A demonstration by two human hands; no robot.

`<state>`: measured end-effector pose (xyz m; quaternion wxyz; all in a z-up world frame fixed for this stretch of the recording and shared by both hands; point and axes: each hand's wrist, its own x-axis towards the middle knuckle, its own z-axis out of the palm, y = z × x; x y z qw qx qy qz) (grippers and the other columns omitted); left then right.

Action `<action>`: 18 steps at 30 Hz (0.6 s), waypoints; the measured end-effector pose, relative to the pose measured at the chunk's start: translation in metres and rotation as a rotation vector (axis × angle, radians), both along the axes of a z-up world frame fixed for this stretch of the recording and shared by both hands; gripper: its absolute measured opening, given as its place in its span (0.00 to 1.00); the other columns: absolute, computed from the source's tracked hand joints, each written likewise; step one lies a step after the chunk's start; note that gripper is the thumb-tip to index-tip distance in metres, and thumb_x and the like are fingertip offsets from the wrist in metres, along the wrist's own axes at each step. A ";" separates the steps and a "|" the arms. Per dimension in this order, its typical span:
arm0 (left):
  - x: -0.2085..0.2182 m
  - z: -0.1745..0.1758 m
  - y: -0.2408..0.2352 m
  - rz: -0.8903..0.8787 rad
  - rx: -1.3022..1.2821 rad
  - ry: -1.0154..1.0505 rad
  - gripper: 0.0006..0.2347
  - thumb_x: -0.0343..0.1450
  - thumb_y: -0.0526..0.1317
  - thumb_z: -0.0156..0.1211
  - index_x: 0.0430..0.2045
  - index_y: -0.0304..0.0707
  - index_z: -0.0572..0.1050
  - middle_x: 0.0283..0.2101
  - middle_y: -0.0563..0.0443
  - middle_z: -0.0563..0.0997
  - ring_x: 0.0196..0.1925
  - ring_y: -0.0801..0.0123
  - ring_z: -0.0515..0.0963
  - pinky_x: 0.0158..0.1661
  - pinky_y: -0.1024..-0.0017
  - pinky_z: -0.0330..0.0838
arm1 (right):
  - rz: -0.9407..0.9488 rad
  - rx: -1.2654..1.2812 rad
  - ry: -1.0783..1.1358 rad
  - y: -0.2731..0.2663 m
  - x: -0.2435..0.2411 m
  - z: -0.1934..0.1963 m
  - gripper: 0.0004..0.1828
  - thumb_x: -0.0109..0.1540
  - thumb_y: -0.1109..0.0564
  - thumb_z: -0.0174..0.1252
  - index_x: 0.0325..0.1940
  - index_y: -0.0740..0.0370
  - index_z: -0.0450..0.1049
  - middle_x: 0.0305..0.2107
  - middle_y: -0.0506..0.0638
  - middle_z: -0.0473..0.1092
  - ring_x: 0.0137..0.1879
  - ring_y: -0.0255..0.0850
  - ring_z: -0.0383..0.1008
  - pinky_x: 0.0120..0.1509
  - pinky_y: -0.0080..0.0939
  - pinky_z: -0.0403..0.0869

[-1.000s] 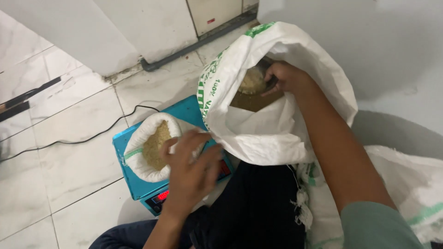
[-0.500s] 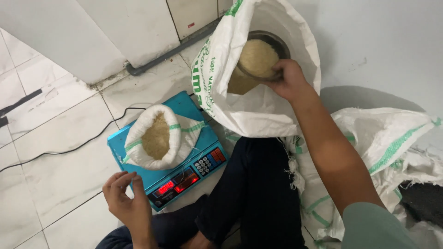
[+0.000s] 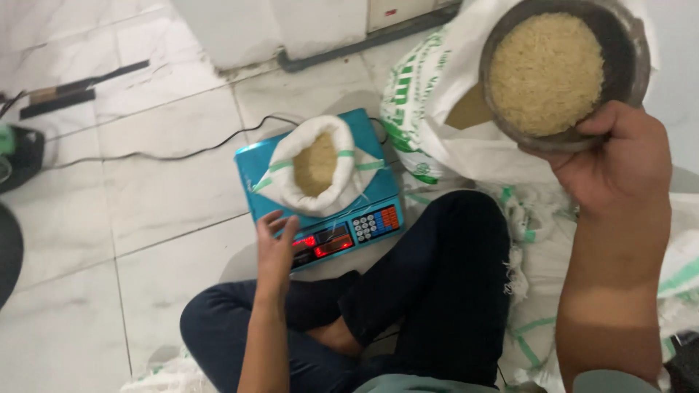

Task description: Scooping rice from a large sack into a smaller bag on a digital scale to reach a target weight.

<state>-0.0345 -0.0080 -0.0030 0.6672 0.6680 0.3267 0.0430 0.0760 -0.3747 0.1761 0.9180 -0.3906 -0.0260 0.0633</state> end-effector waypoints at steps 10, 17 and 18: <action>0.060 -0.027 -0.007 0.228 -0.357 -0.132 0.20 0.69 0.38 0.61 0.53 0.27 0.68 0.43 0.41 0.71 0.39 0.56 0.78 0.34 0.57 0.83 | 0.017 -0.027 0.109 0.178 0.049 -0.081 0.44 0.36 0.70 0.44 0.58 0.60 0.68 0.47 0.51 0.73 0.53 0.55 0.76 0.57 0.65 0.76; 0.076 -0.004 -0.004 0.302 -0.321 -0.186 0.18 0.70 0.37 0.61 0.52 0.28 0.71 0.44 0.35 0.76 0.41 0.50 0.82 0.39 0.55 0.82 | -0.207 -0.491 -0.202 0.241 0.066 -0.125 0.47 0.46 0.76 0.40 0.72 0.70 0.50 0.64 0.73 0.55 0.73 0.64 0.49 0.78 0.63 0.53; 0.077 -0.004 -0.004 0.301 -0.319 -0.216 0.17 0.70 0.37 0.61 0.52 0.26 0.71 0.42 0.38 0.76 0.38 0.54 0.81 0.38 0.58 0.82 | -0.199 -0.546 -0.252 0.240 0.069 -0.133 0.46 0.47 0.76 0.39 0.72 0.68 0.51 0.65 0.72 0.55 0.74 0.63 0.49 0.78 0.63 0.52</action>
